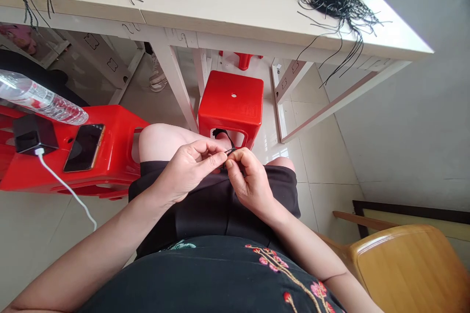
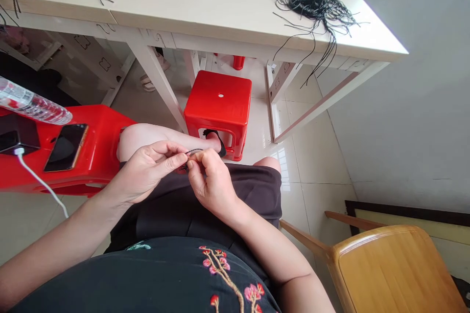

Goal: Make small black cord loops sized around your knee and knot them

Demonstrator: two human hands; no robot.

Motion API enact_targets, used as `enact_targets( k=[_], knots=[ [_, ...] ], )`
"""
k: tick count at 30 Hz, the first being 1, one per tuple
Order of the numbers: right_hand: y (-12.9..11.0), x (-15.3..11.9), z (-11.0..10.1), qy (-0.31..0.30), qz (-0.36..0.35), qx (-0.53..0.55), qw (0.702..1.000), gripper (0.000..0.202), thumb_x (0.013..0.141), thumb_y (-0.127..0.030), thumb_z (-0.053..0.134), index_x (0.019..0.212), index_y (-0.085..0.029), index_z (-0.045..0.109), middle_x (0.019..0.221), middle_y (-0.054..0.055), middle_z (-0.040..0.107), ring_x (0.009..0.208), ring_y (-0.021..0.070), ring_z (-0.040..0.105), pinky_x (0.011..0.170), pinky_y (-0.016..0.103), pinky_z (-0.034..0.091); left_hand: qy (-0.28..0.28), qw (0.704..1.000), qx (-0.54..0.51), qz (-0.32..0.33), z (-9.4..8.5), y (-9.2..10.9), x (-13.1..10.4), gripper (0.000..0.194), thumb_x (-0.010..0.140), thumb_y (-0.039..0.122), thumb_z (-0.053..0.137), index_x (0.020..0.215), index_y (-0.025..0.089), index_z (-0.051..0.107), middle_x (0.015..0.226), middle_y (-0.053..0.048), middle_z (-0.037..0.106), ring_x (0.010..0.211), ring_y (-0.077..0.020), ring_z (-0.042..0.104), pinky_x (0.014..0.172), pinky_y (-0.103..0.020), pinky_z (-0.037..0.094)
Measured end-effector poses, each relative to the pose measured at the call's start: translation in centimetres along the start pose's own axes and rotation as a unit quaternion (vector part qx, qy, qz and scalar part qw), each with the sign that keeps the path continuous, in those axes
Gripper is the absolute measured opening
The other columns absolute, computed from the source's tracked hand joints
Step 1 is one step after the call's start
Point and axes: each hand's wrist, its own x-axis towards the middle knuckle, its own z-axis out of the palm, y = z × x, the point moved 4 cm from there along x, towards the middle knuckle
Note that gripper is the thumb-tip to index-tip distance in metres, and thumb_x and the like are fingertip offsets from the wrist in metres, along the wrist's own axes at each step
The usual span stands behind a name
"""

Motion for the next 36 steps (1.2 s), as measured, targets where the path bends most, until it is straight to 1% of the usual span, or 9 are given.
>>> enact_targets(
  k=[9,15,17,20,22,26,30,33,36],
  knots=[
    [0.5,-0.6,0.9,-0.062,0.057,0.096,0.992,0.016,0.091,-0.03,0.045,0.078,-0.021,0.046,0.072,-0.001,0.05,0.064,0.0103,0.048,0.062,0.024,0.043,0.036,0.997,-0.065,-0.018,-0.1,-0.2,0.3,0.026,0.071,0.038,0.073,0.071,0.018,0.057,0.065,0.001,0.064,0.056,-0.0094,0.054,0.051,-0.022,0.039],
    [1.2,-0.9,1.6,-0.127,0.098,0.183,0.97,0.019,0.091,-0.035,0.047,0.079,-0.02,0.047,0.072,-0.002,0.051,0.064,0.0091,0.05,0.063,0.024,0.045,0.07,0.995,-0.071,0.024,-0.6,0.2,0.4,0.025,0.072,0.036,0.073,0.072,0.018,0.055,0.063,0.001,0.063,0.053,-0.0083,0.052,0.048,-0.022,0.036],
    [1.6,-0.9,1.7,-0.116,0.123,0.223,0.96,0.02,0.09,-0.038,0.05,0.079,-0.02,0.049,0.073,-0.002,0.054,0.066,0.0097,0.053,0.066,0.025,0.047,0.082,0.994,-0.055,0.04,-0.8,0.3,0.4,0.024,0.073,0.036,0.072,0.073,0.018,0.056,0.065,0.001,0.064,0.051,-0.008,0.052,0.048,-0.023,0.037],
    [2.0,-1.0,1.5,-0.041,0.147,0.243,0.958,0.021,0.089,-0.041,0.051,0.085,-0.02,0.054,0.081,0.001,0.06,0.075,0.0121,0.06,0.074,0.028,0.051,0.103,0.992,-0.017,0.075,-0.9,0.2,0.3,0.023,0.074,0.037,0.071,0.075,0.02,0.057,0.067,0.001,0.067,0.052,-0.009,0.054,0.05,-0.024,0.039],
    [1.8,-0.9,1.1,0.02,0.117,0.213,0.97,0.019,0.089,-0.04,0.052,0.092,-0.022,0.055,0.088,0.002,0.063,0.081,0.0136,0.062,0.078,0.031,0.053,0.116,0.988,0.011,0.1,-0.9,0.1,0.2,0.022,0.075,0.038,0.07,0.077,0.02,0.057,0.069,0.001,0.068,0.054,-0.0099,0.056,0.052,-0.025,0.041],
    [0.4,-0.3,0.5,0.076,-0.049,0.02,0.996,0.023,0.081,-0.03,0.065,0.102,-0.025,0.056,0.091,0.004,0.065,0.081,0.0154,0.063,0.077,0.031,0.054,0.121,0.984,0.048,0.123,-0.5,-0.3,0.1,0.019,0.078,0.036,0.067,0.081,0.019,0.06,0.072,0.001,0.068,0.063,-0.0108,0.061,0.061,-0.024,0.047],
    [-0.5,0.4,0.7,0.089,-0.164,-0.157,0.97,0.009,0.088,-0.018,0.053,0.093,-0.021,0.06,0.084,0.005,0.066,0.076,0.0145,0.062,0.071,0.028,0.054,0.121,0.983,0.048,0.128,0.0,-0.4,0.0,0.018,0.076,0.034,0.069,0.078,0.017,0.063,0.076,0.0,0.067,0.071,-0.011,0.061,0.067,-0.022,0.048],
    [-0.8,0.5,0.8,0.099,-0.189,-0.193,0.958,0.01,0.088,-0.014,0.051,0.086,-0.017,0.06,0.073,0.004,0.064,0.067,0.0126,0.059,0.063,0.024,0.053,0.115,0.989,-0.012,0.093,0.1,-0.7,0.2,0.018,0.072,0.032,0.073,0.074,0.017,0.063,0.072,0.0,0.065,0.063,-0.0085,0.055,0.061,-0.021,0.045],
    [-0.7,0.2,0.6,0.084,-0.157,-0.159,0.971,0.008,0.086,-0.013,0.053,0.081,-0.017,0.058,0.069,0.002,0.063,0.064,0.011,0.058,0.061,0.022,0.051,0.101,0.989,-0.102,0.035,0.2,-1.0,0.1,0.022,0.066,0.031,0.077,0.068,0.016,0.061,0.066,0.001,0.061,0.055,-0.0065,0.049,0.052,-0.019,0.041]
  ],
)
